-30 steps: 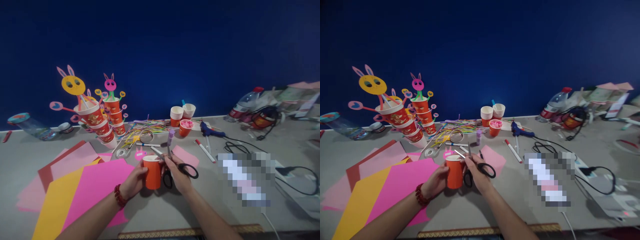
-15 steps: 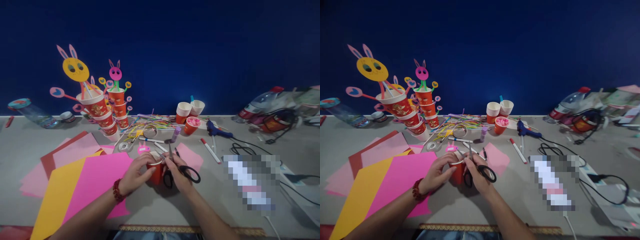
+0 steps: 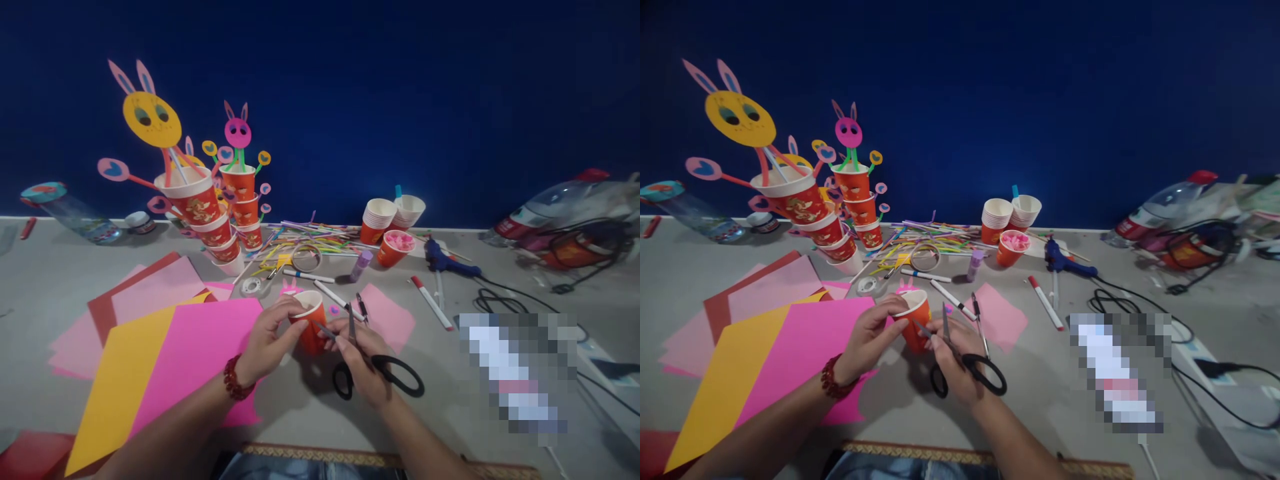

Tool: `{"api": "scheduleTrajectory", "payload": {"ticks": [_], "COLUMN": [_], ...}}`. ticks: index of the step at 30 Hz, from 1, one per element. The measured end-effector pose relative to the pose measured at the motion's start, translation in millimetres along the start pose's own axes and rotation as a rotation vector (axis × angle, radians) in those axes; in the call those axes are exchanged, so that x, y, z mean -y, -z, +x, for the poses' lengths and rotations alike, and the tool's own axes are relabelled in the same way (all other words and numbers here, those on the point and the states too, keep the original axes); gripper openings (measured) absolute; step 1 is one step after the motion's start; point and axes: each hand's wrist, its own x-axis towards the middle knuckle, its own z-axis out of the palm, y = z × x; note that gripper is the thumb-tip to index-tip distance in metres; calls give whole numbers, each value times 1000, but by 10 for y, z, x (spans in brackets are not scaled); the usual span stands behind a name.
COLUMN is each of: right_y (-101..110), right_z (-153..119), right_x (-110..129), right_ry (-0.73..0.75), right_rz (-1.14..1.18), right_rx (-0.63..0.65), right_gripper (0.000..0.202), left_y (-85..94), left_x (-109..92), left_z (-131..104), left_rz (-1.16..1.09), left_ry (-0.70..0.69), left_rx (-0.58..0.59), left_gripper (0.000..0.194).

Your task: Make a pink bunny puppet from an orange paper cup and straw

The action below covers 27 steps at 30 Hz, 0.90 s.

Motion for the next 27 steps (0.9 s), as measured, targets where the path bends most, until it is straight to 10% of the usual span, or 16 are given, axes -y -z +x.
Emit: {"api": "scheduleTrajectory", "payload": {"ticks": [27], "right_y": [14], "right_z": [69], "right_x": [50], "right_ry": [-23], "right_rz": [-57], "right_rx": [105], "right_gripper": [26], "left_y": [25], "left_x": [-40], "left_z": [29], "left_rz": [183], "left_ry": [-86], "left_rx": [23], "left_gripper": [7]}}
